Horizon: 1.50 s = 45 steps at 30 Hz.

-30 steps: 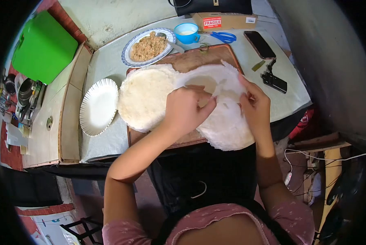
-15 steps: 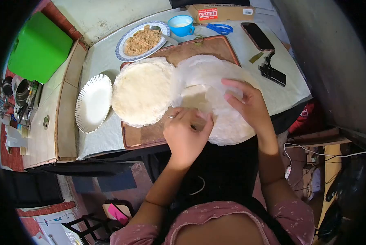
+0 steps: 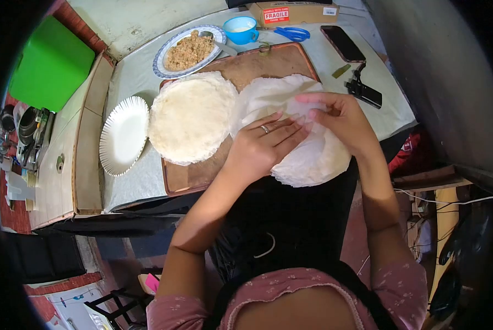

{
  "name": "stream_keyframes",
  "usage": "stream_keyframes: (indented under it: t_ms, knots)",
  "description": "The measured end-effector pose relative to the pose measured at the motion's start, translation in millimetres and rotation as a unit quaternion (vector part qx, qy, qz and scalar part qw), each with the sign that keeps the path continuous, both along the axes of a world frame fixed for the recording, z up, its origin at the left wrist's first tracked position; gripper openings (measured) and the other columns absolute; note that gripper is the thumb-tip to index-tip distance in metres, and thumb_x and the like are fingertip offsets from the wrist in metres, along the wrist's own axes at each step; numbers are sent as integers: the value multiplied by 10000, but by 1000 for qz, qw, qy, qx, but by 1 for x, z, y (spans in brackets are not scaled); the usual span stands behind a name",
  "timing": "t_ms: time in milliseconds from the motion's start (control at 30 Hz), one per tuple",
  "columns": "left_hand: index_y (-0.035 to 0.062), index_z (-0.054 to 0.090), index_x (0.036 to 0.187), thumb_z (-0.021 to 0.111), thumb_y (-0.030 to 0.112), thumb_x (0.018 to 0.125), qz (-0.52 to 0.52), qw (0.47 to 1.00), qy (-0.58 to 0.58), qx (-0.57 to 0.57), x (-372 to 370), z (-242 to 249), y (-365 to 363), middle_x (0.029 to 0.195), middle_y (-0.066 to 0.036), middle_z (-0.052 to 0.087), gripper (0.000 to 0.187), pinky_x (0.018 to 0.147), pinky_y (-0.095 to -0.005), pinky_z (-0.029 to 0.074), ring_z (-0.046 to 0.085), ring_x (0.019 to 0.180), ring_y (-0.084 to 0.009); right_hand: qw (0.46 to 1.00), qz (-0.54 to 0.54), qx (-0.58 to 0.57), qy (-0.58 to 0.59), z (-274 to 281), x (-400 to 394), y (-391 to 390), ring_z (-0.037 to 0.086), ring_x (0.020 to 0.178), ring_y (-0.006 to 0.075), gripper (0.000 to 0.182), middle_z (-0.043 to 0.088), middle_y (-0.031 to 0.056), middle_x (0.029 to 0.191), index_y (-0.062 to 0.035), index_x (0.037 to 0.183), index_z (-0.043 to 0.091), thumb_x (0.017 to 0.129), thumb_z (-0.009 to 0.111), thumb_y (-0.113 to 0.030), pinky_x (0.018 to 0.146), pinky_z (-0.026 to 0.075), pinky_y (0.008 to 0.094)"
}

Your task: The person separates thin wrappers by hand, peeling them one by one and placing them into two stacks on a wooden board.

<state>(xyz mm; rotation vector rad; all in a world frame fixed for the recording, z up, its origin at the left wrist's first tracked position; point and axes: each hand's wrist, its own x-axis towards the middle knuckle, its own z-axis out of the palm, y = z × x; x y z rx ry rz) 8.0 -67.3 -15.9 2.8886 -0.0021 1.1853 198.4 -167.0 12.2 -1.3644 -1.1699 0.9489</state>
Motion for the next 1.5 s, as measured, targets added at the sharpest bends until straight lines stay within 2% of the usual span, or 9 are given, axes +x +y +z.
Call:
stream_keyframes:
  t_ms: [400,500,700,833,900,1033,1133,1300,1500]
  knots:
    - [83,740,1068,672,285,765,-141,986,52,-70,-28,6,21,1050,-71,719,370,936,-390,544,687,1032,-243,992,104,-52,39,-3,51,16,662,904,113,345,705,90,1040,17,1192,662,853,611,44,835,523,240]
    - [94,719,1117,716,241,680,-156,984,42,-74,-34,6,26,1086,-63,705,461,917,-370,551,679,1029,-244,992,104,-31,60,-5,58,16,665,889,113,345,705,92,1036,19,1209,650,865,622,21,826,526,239]
    - [74,730,1075,734,242,680,-118,989,22,-91,-44,3,31,1049,-84,713,429,871,-372,570,697,977,-254,987,44,-4,157,-18,33,7,619,1066,141,522,621,131,1245,26,1381,485,896,652,-71,953,466,254]
    - [55,730,1060,704,116,692,-47,992,39,-110,-51,1,22,1051,-97,713,374,890,-380,560,693,990,-267,985,-43,112,-123,-38,7,-1,405,1354,215,869,375,163,1507,-78,1543,212,856,735,-186,1063,381,314]
    - [38,731,1053,639,-44,695,3,989,36,-146,-52,0,11,1051,-123,715,378,917,-390,545,688,1010,-286,992,-42,72,-95,-26,-7,-12,400,1351,204,877,392,132,1505,-116,1541,244,832,755,-182,1043,397,315]
    - [54,706,1125,622,-77,615,156,968,-10,-195,-44,-10,-13,1122,-136,697,534,939,-418,514,661,1054,-345,989,-65,99,-83,-24,-32,-15,531,1139,134,746,521,75,1388,-121,1458,411,797,757,-126,891,474,278]
    - [88,680,1198,622,-23,625,186,970,15,-154,-39,-2,-34,1228,-98,656,587,960,-448,497,626,1126,-295,992,-83,80,-53,-19,-38,-14,557,1087,133,638,575,77,1282,-62,1377,487,794,744,-81,905,464,263]
    - [83,715,1129,675,59,669,101,990,-29,-98,-28,-7,-31,1152,-78,687,463,940,-395,507,645,1087,-261,967,-127,218,33,-9,-59,-1,516,1158,148,635,544,93,1259,4,1347,486,780,767,-49,954,445,271]
    - [60,739,1042,647,83,701,20,998,-32,-56,-25,2,-17,1042,-64,702,354,827,-301,562,676,984,-204,982,-100,137,79,-20,-35,-4,491,1201,161,640,526,87,1280,10,1345,490,772,774,-12,1006,436,296]
